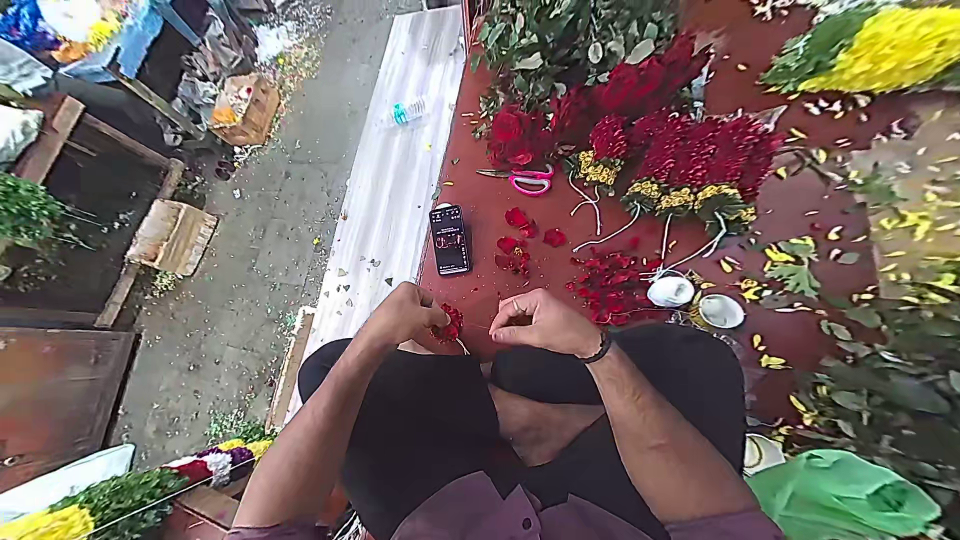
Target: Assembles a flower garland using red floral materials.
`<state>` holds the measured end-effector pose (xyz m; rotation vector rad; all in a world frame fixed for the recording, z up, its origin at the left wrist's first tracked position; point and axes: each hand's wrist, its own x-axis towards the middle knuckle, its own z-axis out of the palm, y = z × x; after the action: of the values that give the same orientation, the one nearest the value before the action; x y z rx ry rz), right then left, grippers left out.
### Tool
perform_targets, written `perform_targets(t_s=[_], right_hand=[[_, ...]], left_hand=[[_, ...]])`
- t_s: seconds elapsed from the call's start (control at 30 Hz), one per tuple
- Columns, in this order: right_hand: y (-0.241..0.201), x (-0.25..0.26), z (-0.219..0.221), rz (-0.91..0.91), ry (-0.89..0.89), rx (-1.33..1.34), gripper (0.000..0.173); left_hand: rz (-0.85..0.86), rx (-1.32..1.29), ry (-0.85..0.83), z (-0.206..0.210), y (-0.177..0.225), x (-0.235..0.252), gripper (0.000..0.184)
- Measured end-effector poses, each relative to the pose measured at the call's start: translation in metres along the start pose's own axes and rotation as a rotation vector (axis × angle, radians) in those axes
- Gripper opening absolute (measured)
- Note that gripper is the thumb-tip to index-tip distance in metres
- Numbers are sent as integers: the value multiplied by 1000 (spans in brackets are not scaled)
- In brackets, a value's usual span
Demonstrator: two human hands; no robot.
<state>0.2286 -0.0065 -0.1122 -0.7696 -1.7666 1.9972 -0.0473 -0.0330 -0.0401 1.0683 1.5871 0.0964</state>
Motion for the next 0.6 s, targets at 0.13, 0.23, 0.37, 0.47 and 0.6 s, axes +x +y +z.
perform_targets(t_s=[0.13,0.23,0.37,0.47,0.6], right_hand=[[-13,-3,13,-83,108,-61,18],[1,7,22,29,121,-289,68],[9,6,21,90,288,-160,23],[-5,-1,3,-25,321,-131,6],[-24,-9,8,-208,67,50,11]], left_hand=[[35,194,28,2,19,-3,31],[39,223,25,1,30,-6,27],[-18,134,34,-6,40,-7,27],[-45,37,60,-9,34,-11,28],[1,342,98,-4,41,-7,31]])
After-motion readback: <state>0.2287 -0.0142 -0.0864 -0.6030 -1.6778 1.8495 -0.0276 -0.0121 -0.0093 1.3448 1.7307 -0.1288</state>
